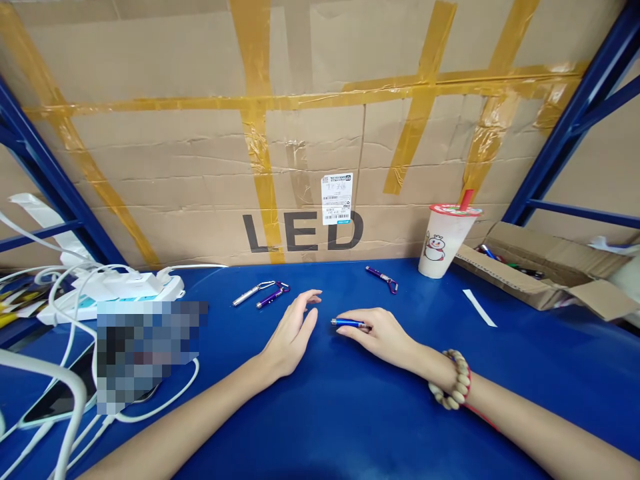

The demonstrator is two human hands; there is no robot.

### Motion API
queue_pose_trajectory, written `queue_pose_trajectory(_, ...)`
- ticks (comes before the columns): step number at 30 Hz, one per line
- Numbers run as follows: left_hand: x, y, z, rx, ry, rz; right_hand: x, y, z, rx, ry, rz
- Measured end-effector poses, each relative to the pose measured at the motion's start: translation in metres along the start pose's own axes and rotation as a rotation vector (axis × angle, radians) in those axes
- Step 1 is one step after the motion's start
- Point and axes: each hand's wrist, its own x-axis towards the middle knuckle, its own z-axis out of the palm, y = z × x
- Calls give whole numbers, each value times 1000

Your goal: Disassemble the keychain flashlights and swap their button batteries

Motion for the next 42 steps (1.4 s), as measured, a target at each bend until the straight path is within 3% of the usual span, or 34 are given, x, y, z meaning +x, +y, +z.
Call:
queue_pose_trajectory(6,4,-1,-1,-88,16,-104,0,-1,0,30,-12,-12)
queue_pose_trajectory(15,10,-16,2,-136,71,-114,-1,-6,-2,78,-37,-8)
queue_pose_trajectory(42,9,-9,1,-183,23,-133,1,1,1,71,-27,-12)
